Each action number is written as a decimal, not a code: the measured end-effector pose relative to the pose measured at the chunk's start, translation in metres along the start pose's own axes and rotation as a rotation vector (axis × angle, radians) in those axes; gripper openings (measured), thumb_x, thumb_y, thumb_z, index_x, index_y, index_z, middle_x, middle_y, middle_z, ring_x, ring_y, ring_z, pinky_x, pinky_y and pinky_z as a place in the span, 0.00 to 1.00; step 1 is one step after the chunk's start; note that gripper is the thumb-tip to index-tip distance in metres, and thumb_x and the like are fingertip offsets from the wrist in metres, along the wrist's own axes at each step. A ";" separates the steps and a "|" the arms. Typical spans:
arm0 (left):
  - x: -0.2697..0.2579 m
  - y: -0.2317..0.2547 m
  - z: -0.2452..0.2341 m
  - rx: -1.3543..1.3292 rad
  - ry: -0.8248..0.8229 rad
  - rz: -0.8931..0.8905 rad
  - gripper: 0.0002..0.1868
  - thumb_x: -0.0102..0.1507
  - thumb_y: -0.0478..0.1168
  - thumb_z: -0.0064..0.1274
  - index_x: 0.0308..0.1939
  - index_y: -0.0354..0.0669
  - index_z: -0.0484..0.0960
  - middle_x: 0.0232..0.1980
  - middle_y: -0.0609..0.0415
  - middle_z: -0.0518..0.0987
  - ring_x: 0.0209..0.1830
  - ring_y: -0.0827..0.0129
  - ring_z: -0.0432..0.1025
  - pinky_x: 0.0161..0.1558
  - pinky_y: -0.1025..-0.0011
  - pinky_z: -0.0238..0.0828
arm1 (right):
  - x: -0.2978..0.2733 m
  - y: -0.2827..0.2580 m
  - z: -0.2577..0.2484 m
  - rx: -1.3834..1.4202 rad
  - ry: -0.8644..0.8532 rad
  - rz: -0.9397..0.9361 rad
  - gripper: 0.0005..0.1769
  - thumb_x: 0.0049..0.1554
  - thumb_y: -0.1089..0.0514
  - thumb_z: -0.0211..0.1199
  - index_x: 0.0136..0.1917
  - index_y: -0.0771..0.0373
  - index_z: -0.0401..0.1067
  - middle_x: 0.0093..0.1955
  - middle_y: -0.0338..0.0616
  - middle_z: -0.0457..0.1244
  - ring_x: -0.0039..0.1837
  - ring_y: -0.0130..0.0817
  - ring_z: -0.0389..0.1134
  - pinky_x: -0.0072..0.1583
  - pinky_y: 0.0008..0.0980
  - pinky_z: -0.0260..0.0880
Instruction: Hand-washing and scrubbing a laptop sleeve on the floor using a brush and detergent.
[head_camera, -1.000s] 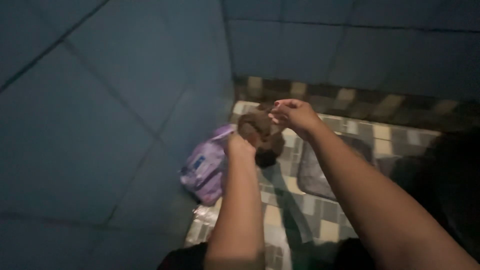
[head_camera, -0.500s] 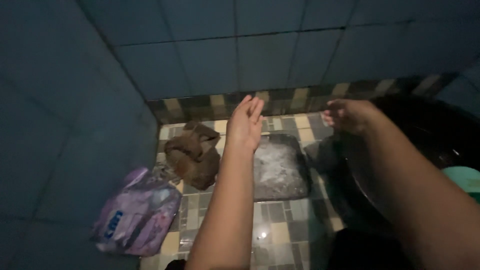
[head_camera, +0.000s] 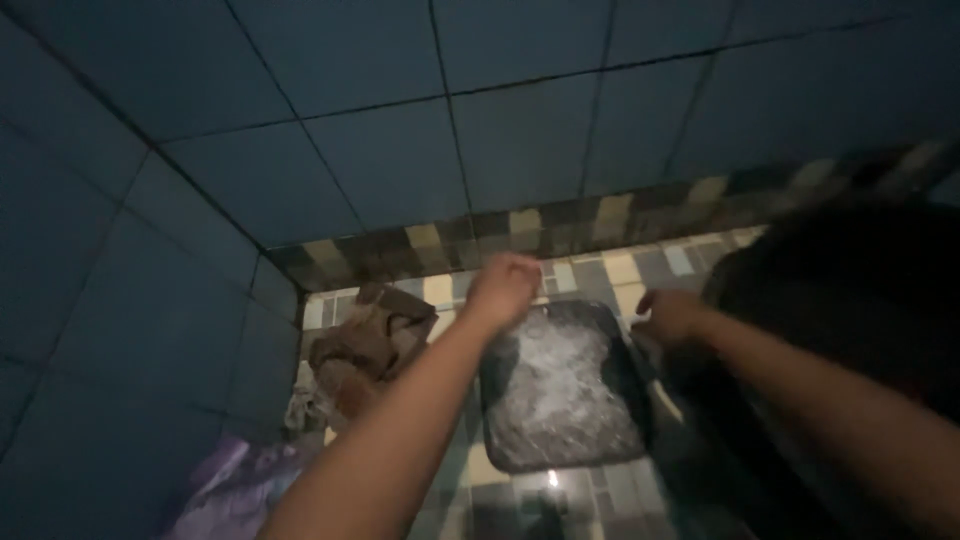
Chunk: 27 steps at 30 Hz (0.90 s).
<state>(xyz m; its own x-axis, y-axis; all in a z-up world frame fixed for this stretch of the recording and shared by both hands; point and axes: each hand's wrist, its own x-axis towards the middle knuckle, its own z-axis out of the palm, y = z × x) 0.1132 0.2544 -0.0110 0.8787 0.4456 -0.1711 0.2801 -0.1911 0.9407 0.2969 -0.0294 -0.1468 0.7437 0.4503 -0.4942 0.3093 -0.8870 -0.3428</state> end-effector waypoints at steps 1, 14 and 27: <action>-0.004 -0.016 -0.003 0.057 -0.071 -0.034 0.14 0.63 0.44 0.54 0.48 0.41 0.84 0.37 0.51 0.83 0.35 0.65 0.77 0.38 0.65 0.74 | 0.013 0.009 0.024 -0.114 0.064 -0.004 0.30 0.52 0.40 0.71 0.60 0.61 0.75 0.57 0.56 0.70 0.58 0.52 0.71 0.58 0.47 0.72; -0.020 -0.230 0.020 0.005 0.182 0.177 0.12 0.66 0.41 0.52 0.51 0.43 0.83 0.44 0.51 0.86 0.45 0.63 0.81 0.49 0.67 0.76 | 0.029 0.150 0.221 -0.114 0.445 0.086 0.43 0.44 0.49 0.76 0.66 0.75 0.69 0.54 0.65 0.68 0.54 0.56 0.71 0.53 0.48 0.73; -0.107 -0.221 -0.003 0.871 0.022 0.756 0.31 0.51 0.47 0.62 0.59 0.45 0.80 0.63 0.42 0.76 0.62 0.49 0.71 0.61 0.47 0.65 | -0.056 0.026 0.177 0.760 0.362 0.258 0.31 0.42 0.43 0.75 0.45 0.75 0.78 0.42 0.59 0.72 0.40 0.47 0.74 0.43 0.47 0.75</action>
<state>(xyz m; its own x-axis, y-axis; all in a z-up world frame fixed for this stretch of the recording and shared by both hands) -0.0443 0.2520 -0.1996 0.9315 -0.0268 0.3628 -0.1357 -0.9510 0.2780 0.1587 -0.0595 -0.2691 0.9182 0.0706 -0.3899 -0.2766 -0.5904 -0.7582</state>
